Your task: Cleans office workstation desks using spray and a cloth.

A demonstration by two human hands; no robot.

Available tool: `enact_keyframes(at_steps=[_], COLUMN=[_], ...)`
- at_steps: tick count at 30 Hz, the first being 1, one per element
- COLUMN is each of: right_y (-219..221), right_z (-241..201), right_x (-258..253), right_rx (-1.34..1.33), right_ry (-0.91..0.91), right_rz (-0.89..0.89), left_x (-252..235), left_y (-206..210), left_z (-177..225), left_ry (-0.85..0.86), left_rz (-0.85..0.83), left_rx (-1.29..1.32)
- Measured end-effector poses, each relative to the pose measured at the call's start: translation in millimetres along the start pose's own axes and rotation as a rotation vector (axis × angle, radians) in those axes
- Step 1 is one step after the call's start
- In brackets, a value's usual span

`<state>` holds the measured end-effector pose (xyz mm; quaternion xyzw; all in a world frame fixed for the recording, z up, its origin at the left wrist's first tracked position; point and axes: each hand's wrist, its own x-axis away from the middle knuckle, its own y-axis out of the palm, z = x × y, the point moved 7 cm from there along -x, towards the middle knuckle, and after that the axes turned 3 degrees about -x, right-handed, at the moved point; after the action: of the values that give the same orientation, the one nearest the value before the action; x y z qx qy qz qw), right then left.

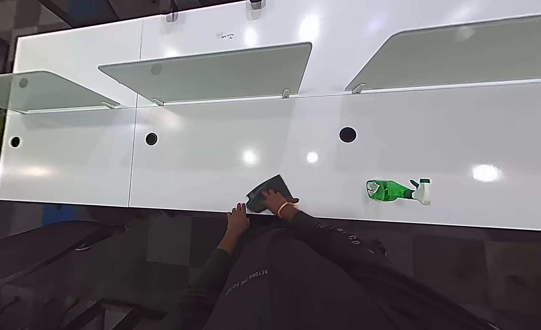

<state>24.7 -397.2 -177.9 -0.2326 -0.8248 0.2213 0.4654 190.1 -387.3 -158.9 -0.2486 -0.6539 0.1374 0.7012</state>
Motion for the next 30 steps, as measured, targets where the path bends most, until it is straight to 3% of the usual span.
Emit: enact_keyframes(at_steps=[3,7,13,17,20,22,25,30], right_y=[28.3,21.9,-21.4,-29.3,-37.0,-41.0,-37.2,24.9], right_z=[-6.5,56.2,204.8,252.6,231.0,195.0,110.3,-17.7], right_x=[10.7,46.1,126.2,155.7,140.9,112.3,63.6,12.0], right_rx=[0.088,0.106,-0.121,-0.221,-0.271,-0.260,-0.146,0.122], right_ry=[-0.104,-0.085,0.349,0.633,0.700,0.625,0.330,-0.135], right_rz=[-0.058,0.004,0.235,0.343,0.386,0.371,0.243,-0.046], left_x=[4.2,-1.2,-12.0,-12.0,-12.2,-10.0,-10.0,-7.5], left_y=[-0.4,15.0,22.7,18.4,20.9,21.8,18.0,3.6], left_z=[16.2,35.5,34.6,17.8,3.7,-4.0,-11.4,-20.3], left_ry=[-0.012,0.067,0.111,0.079,0.054,0.038,0.027,0.016], left_rz=[0.065,0.026,-0.012,-0.003,-0.006,-0.009,-0.003,0.032], left_rx=[0.040,0.022,0.004,0.028,0.033,0.037,0.046,0.104])
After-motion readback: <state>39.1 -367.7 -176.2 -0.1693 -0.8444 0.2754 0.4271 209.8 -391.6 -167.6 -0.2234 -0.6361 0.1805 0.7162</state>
